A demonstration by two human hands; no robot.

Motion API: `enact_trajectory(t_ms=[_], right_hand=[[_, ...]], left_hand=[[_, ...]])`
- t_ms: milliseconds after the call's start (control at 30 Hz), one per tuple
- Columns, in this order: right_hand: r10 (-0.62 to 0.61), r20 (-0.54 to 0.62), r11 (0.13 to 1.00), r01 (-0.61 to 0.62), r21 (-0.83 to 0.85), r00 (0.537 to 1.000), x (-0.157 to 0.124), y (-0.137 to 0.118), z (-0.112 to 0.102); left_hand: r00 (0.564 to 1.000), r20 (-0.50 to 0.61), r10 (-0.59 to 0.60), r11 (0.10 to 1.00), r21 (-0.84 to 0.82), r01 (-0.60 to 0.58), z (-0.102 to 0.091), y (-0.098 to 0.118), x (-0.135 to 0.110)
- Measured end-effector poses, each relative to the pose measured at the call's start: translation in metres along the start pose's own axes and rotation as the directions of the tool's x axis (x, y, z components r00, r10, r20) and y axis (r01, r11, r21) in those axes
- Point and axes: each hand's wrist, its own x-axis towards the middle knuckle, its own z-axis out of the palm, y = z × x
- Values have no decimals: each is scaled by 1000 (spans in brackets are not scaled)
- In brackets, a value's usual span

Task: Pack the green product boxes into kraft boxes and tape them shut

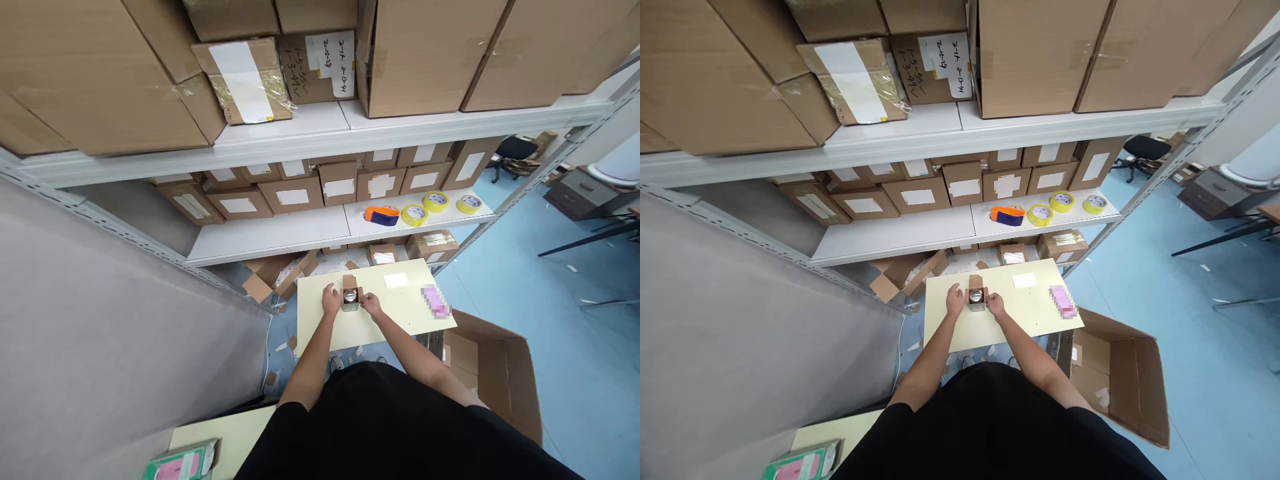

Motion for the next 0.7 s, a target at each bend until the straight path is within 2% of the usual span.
enact_trajectory(t_ms=[67,133,300,467,600,700], right_hand=[[-16,-9,1000,16,18,1000,-2,-1,2],[-67,-5,998,67,19,998,-3,-1,4],[-195,121,974,206,-91,973,-3,2,3],[-161,248,986,167,-3,955,-5,3,-7],[-192,176,979,174,110,965,-8,1,-19],[-239,107,970,233,64,965,-8,2,-22]], left_hand=[[993,95,-69,996,-51,74,1,-7,2],[985,161,-62,994,-76,75,5,-12,2],[984,173,-39,985,-162,67,17,-14,0],[978,209,7,959,-278,53,14,-15,3],[967,219,129,950,-306,-57,7,-20,2],[957,232,177,949,-298,-103,5,-25,1]])
